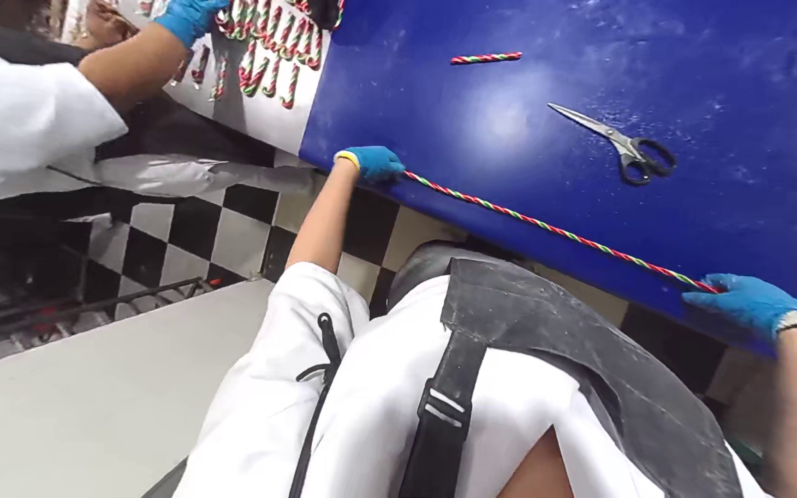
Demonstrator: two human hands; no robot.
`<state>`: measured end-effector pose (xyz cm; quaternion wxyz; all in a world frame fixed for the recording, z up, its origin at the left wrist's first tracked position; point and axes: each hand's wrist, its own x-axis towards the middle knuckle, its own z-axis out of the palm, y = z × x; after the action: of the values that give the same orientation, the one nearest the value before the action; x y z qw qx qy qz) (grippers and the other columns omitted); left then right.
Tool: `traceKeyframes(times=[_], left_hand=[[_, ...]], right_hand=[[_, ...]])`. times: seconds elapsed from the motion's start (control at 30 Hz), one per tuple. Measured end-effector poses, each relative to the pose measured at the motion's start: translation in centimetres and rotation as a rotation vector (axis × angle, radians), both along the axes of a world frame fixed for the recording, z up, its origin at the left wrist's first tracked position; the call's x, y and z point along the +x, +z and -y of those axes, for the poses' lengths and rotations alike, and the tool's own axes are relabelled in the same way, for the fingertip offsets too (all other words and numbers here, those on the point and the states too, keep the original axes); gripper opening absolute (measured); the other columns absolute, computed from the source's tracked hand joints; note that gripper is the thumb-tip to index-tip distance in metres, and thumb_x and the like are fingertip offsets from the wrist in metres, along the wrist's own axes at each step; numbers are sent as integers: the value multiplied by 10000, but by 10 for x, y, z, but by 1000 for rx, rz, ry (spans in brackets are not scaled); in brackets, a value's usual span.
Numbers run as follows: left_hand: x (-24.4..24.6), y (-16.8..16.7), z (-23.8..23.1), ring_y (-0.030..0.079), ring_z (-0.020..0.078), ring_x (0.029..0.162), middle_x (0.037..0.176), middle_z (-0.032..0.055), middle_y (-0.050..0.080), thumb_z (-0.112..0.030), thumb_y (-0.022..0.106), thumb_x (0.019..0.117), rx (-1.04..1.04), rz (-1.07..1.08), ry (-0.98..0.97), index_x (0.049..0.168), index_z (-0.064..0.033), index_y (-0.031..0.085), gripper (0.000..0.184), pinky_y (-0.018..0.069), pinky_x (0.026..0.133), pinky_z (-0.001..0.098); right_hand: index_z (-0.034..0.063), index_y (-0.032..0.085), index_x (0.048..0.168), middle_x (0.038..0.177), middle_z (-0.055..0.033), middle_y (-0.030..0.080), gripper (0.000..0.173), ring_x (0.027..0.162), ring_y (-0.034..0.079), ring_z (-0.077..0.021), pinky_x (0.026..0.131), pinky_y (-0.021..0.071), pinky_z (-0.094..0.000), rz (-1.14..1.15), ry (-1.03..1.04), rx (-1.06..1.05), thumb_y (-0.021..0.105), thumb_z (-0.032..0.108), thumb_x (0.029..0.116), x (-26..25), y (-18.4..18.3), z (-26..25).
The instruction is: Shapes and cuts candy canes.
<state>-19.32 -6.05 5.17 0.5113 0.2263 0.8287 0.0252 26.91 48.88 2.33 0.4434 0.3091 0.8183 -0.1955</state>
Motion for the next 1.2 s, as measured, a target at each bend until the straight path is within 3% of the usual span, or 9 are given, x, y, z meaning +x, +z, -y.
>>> traceKeyframes(times=[0.07,0.13,0.23,0.33,0.47,0.63,0.93,1.1,1.2], left_hand=[[-4,5,37,672,444,1098,1146,239,710,-366,478,1063,-157,-398,180,1167,-61,715,400,497,929,695],[31,2,43,605,473,1225,1287,261,649,-317,483,1059,-74,-778,249,1315,-63,644,395,454,1012,690],[110,-35,23,389,341,1495,1569,156,475,-535,400,1055,218,-830,99,1545,-107,450,652,186,1238,656],[141,-65,-15,209,356,1577,1668,153,326,-782,300,960,198,-852,89,1607,-83,336,954,-14,1214,737],[69,-74,-86,159,410,1578,1685,229,228,-870,320,880,166,-909,175,1627,-61,256,1104,21,1235,702],[-10,-66,-148,101,435,1581,1704,243,128,-893,363,842,68,-770,167,1649,-84,168,1159,52,1232,692],[116,-66,-23,99,476,1571,1688,249,199,-738,306,969,-53,-892,310,1623,-8,229,983,11,1170,790],[38,-78,-69,123,486,1562,1685,261,190,-778,350,940,114,-927,312,1637,-95,241,982,66,1231,704],[-14,-83,-112,96,454,1577,1702,242,145,-792,312,937,140,-879,256,1653,-124,192,987,38,1246,676]], right_hand=[[12,724,1059,1011,-294,696,349,1007,654,-480,880,470,-711,11,-14,8,764,339,945,0,-2,0],[18,726,1046,1005,-287,697,344,1002,654,-474,874,468,-705,17,-13,10,765,344,944,1,-4,-1],[34,731,1028,998,-275,702,343,999,657,-468,870,473,-703,14,0,16,770,363,936,4,-6,-1],[53,734,1023,995,-262,706,341,1000,662,-459,864,478,-697,10,18,26,768,381,933,5,-6,-1],[48,723,976,968,-254,697,372,975,657,-454,847,475,-693,11,24,36,775,411,917,3,0,2],[43,705,957,945,-255,687,388,956,656,-447,827,472,-684,27,18,43,753,427,929,-1,3,5],[69,738,1033,1034,-271,705,345,1035,656,-478,878,470,-724,6,5,55,781,391,916,3,-3,8],[44,734,1008,963,-247,710,385,953,674,-432,846,505,-681,49,22,-30,811,403,892,4,-25,-15],[36,735,1030,986,-252,711,438,976,673,-447,862,508,-692,-55,71,17,775,455,908,-49,9,10]])
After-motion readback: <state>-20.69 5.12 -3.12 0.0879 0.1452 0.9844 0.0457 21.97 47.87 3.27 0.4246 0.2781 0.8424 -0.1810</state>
